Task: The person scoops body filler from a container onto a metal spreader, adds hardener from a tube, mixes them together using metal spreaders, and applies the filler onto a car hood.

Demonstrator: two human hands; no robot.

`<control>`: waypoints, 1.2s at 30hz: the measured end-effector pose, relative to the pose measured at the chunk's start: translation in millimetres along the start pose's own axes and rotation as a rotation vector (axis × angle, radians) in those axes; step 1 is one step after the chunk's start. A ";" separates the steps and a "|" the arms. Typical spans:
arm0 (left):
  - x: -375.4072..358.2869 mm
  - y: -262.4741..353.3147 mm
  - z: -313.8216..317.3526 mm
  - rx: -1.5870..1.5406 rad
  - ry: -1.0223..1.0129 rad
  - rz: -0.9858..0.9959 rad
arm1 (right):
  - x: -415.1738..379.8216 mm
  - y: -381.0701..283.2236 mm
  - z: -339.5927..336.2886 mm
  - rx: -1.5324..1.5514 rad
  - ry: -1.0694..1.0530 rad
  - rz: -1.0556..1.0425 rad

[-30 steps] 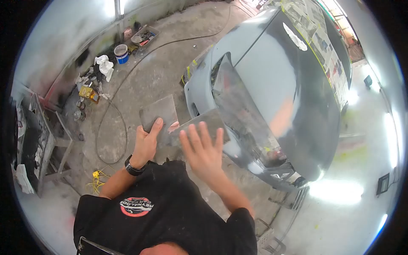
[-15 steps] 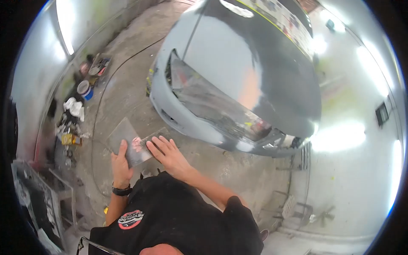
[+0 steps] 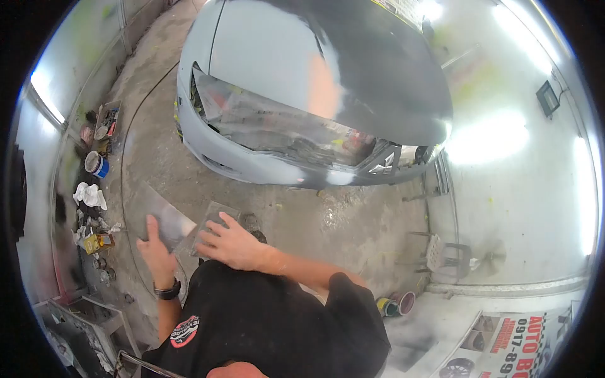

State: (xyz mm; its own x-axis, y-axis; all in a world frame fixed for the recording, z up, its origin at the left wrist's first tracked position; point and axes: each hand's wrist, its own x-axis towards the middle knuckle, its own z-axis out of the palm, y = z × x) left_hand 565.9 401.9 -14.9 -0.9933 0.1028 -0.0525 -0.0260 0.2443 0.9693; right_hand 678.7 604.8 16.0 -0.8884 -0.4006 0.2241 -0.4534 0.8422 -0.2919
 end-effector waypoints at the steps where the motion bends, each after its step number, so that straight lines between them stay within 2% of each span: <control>1: 4.6 0.9 -6.4 0.106 -0.001 0.098 | -3.2 6.2 0.6 0.045 -0.032 0.045; 2: 7.2 6.8 -19.3 0.267 -0.021 0.240 | -4.9 11.9 -0.9 0.092 -0.067 0.085; 4: 16.0 3.0 -23.0 0.112 -0.078 0.252 | 9.8 11.9 -32.4 0.221 0.118 0.080; 8: 23.9 -1.0 1.4 -0.951 -0.320 -0.193 | 39.4 -3.0 -56.6 0.467 0.485 -0.069; 10: 11.2 29.6 14.7 -1.279 -0.496 -0.315 | 39.5 -2.1 -45.6 0.442 0.426 -0.109; 12: 11.5 22.5 24.2 -1.080 -0.335 -0.328 | 35.2 1.8 -40.8 0.379 0.342 -0.121; 13: 11.2 22.9 26.7 -0.982 -0.251 -0.335 | 32.7 6.0 -36.3 0.311 0.307 -0.059; 14: 8.5 26.1 29.4 -1.006 -0.188 -0.382 | 28.9 12.5 -30.1 0.242 0.271 0.005; 16: 6.5 21.8 29.2 -0.987 -0.179 -0.332 | 20.8 24.8 -24.4 0.179 0.188 0.134; 17: 7.4 20.1 30.1 -0.976 -0.178 -0.305 | 16.3 30.1 -26.2 0.089 0.130 0.147; 19: 11.2 15.9 30.8 -0.918 -0.048 -0.314 | 9.2 37.8 -29.3 -0.093 0.013 0.168; 20: 13.4 13.5 29.7 -0.887 0.017 -0.320 | 5.3 42.0 -22.6 0.066 0.045 0.209; 22: 23.4 8.6 18.7 -0.836 -0.016 -0.260 | 3.8 46.2 -15.1 0.388 0.101 0.284; 23: 27.2 8.9 14.6 -0.812 -0.025 -0.229 | 3.0 43.3 -13.5 0.628 0.164 0.409; 25: 28.8 25.3 17.2 -0.878 0.056 -0.286 | 12.9 21.0 -34.2 1.109 0.303 0.666; 28: 29.9 24.1 24.7 -0.935 0.048 -0.327 | 18.0 8.7 -47.7 1.653 0.258 1.017; 31: 15.3 29.6 39.2 -0.876 -0.036 -0.328 | 22.7 22.3 -22.4 1.689 0.446 1.296; 32: 8.2 33.2 44.6 -0.839 -0.066 -0.326 | 22.9 26.9 -30.1 1.486 0.508 1.446; 34: -6.3 22.9 48.3 -0.829 -0.168 -0.315 | 6.7 64.6 -25.7 1.337 0.458 1.478; 36: -12.9 17.3 48.2 -0.828 -0.212 -0.317 | 0.0 71.5 -41.1 1.091 0.520 1.251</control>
State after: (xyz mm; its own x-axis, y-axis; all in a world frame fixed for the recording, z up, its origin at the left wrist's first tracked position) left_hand 583.7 451.3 -9.0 -0.8865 0.3438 -0.3096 -0.4480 -0.4707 0.7601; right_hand 649.3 679.9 33.3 -0.6966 0.5809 -0.4210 0.4014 -0.1709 -0.8998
